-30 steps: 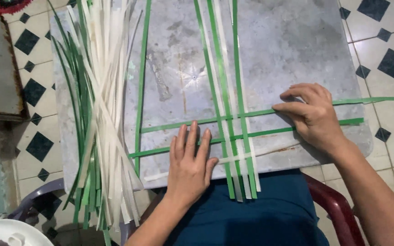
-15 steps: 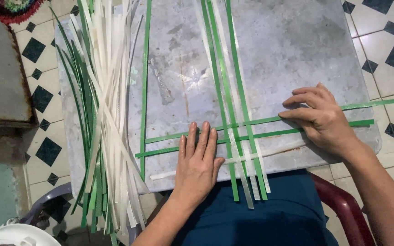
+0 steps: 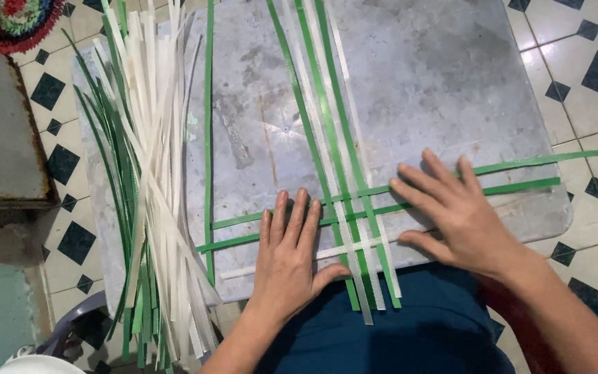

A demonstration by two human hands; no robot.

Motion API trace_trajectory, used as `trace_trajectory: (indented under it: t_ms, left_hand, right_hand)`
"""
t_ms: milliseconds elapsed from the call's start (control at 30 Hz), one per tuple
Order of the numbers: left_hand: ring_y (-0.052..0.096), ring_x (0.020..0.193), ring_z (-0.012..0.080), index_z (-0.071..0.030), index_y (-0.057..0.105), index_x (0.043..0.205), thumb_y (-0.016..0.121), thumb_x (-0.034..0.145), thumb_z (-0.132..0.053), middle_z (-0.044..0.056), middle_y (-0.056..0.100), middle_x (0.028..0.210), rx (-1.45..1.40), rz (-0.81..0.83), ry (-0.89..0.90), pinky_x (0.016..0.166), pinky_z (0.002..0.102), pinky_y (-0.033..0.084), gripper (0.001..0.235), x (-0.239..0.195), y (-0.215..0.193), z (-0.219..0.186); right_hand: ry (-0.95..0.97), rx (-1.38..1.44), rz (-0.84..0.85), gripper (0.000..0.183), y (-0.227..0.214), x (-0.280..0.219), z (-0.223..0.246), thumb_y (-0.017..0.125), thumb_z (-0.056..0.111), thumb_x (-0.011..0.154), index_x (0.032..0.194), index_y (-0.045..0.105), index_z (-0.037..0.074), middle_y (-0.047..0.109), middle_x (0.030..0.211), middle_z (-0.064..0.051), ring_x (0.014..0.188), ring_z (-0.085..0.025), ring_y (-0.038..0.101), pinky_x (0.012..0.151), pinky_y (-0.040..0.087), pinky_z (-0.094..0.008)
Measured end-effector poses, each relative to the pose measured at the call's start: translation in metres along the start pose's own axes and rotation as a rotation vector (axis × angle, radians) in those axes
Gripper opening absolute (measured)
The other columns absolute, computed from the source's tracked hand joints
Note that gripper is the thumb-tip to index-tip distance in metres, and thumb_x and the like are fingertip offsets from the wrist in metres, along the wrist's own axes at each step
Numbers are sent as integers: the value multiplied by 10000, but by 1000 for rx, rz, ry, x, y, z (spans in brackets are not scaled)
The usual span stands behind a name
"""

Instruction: Weaving green and white plastic strips together on a table to form a patterned sheet.

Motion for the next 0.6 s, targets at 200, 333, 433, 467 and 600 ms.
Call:
trace_trajectory:
  t_ms: [200,333,433,467,600]
  left_hand:
    - [190,1493,336,-67,293,1517,560,924,-570,108,258,1597,13,15,-11,1171,562,217,822,1,3,1]
    - [215,1487,321,-69,312,1509,538,931,-564,110,282,1588,16,11,-19,1160,565,227,794,1,2,1]
    - [200,1493,325,-75,274,1526,518,897,-670,107,244,1601,57,9,-6,1178,562,192,900,3,0,0]
    - [170,1498,340,-92,263,1533,508,842,-743,111,218,1608,42,9,-12,1166,611,149,981,5,-2,-1]
    - [124,1505,342,-96,254,1542,507,740,-875,122,177,1614,36,10,41,1158,662,115,1146,18,-6,-8]
  right_hand:
    - [-25,-13,-95,678,5,-2,9,656,428,855,1435,455,141,451,1499,-125,1424,-343,390,1182,185,-623]
    - [-37,-36,-109,678,6,-4,9,671,414,853,1432,457,134,468,1487,-131,1424,-332,393,1188,182,-602]
    - [-19,-3,-99,680,5,-3,12,650,394,871,1462,419,149,422,1520,-117,1455,-331,337,1197,144,-615]
    - [-19,38,-113,640,1,-2,16,631,352,892,1453,423,124,416,1520,-125,1461,-361,316,1202,114,-629]
    - [-119,65,-55,532,-2,8,36,449,356,993,1479,389,147,363,1551,-82,1479,-384,247,1211,50,-593]
Point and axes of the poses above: each hand's wrist, its own x-axis towards the middle knuckle, its own y-axis out of the palm, z = x × y, the point moved 7 cm from there along x, towards the middle knuckle
